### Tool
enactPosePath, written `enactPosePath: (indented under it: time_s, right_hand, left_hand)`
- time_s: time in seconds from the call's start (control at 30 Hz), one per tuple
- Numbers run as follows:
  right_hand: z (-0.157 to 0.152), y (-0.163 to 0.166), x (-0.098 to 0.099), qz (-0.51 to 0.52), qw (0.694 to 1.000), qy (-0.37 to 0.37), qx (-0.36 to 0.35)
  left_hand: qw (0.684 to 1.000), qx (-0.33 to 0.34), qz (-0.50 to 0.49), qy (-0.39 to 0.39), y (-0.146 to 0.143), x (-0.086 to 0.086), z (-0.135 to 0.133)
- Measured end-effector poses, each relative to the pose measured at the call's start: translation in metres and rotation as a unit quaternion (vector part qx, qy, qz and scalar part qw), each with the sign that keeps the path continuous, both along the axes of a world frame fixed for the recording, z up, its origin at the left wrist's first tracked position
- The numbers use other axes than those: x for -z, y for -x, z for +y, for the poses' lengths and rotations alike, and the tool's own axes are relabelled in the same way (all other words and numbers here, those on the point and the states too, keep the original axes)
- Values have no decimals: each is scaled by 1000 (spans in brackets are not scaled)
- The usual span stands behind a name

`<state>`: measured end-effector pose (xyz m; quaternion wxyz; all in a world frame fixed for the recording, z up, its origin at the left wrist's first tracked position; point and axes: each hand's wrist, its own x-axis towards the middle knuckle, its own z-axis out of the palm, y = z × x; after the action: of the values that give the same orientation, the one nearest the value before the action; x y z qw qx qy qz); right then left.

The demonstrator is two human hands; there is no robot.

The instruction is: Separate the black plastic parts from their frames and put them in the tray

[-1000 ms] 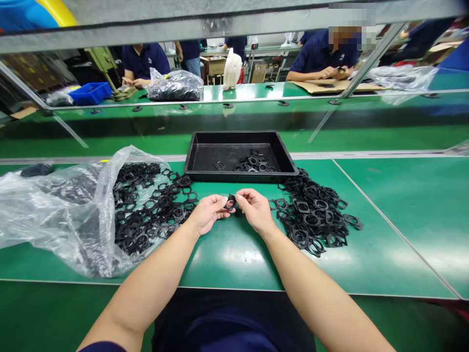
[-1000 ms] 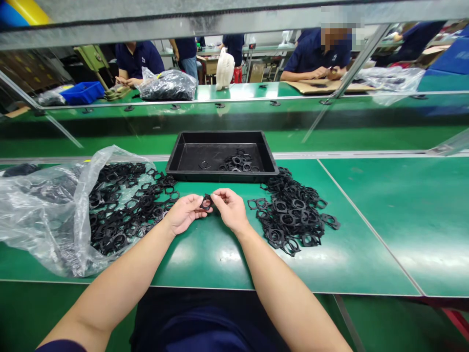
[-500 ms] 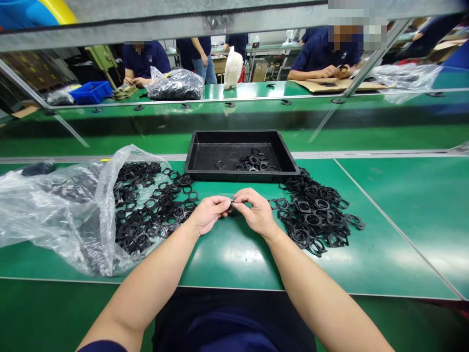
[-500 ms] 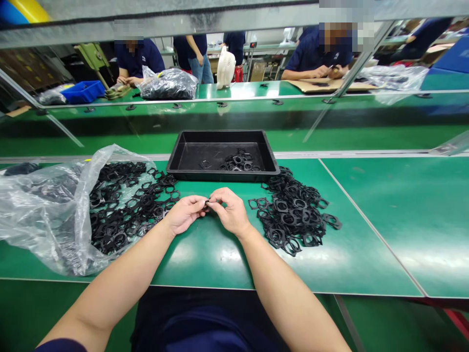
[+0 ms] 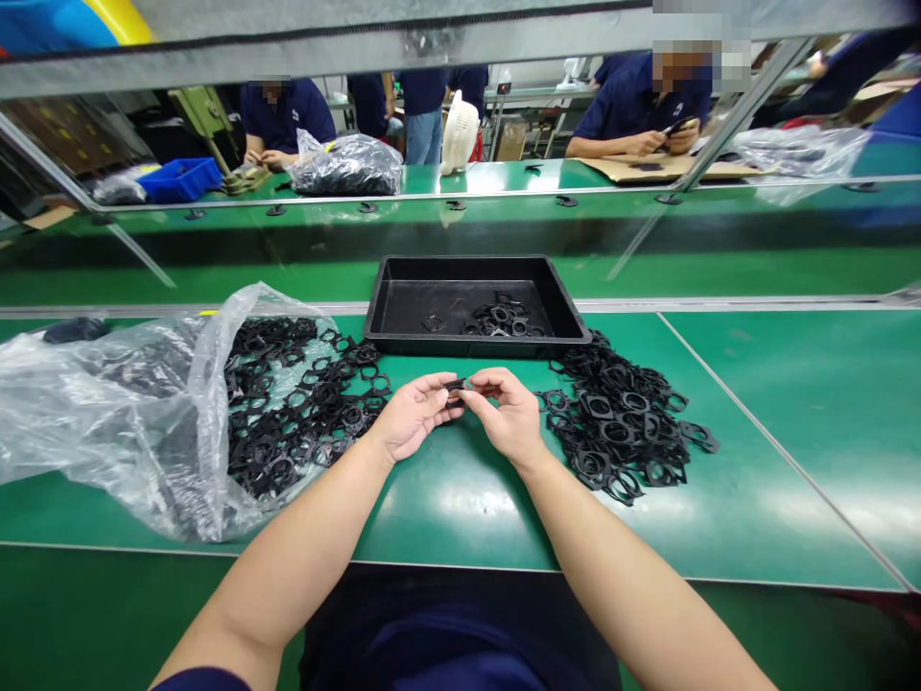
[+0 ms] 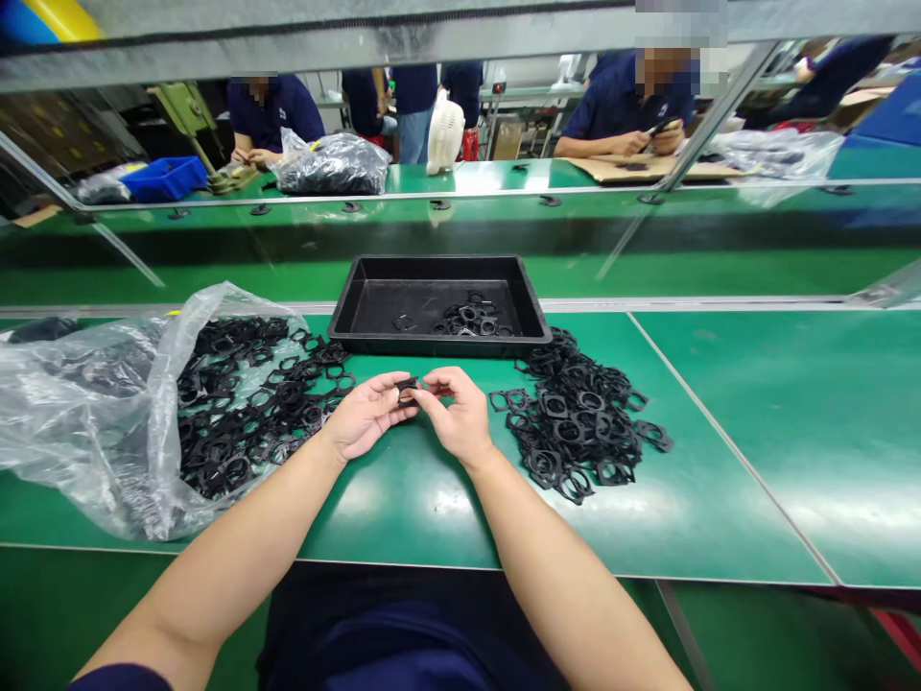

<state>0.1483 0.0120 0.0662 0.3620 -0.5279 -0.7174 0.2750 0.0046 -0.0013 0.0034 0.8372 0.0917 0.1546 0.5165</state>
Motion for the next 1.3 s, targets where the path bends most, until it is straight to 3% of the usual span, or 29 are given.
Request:
enactPosePath:
  time_s: [0.17,0.4,0.53,0.7,0.8,1.0,1.17,1.3]
  right_hand:
    - [-1,1,-3,-52,995,-75,-31]
    - [-1,2,-8,-87,992,-81,-42]
    - [0,-1,-5,-58,996,-28,-55]
    - [-2,-1,3,60,992,111,-8]
    - [-1,0,3,68,984,168,0]
    - [1,-2,3,17,989,142,26]
    - [1,-2,4,28,994,105,-16]
    - [1,0,4,72,982,171,18]
  left_hand:
    - [1000,-8,-11,-11,0,0,0]
    - [1000,-8,-3,-23,-1,2,-1]
    - [999,-7,26,-37,-2,2,-1]
    - [997,-1,56,-53,-1,3,0]
    - [996,10,64,-57,-1,4,0]
    - [996,19,79,-38,-2,3,1]
    - [994,11,106,-28,-2,2,2]
    - [992,-46,115,-28,-3,4,4]
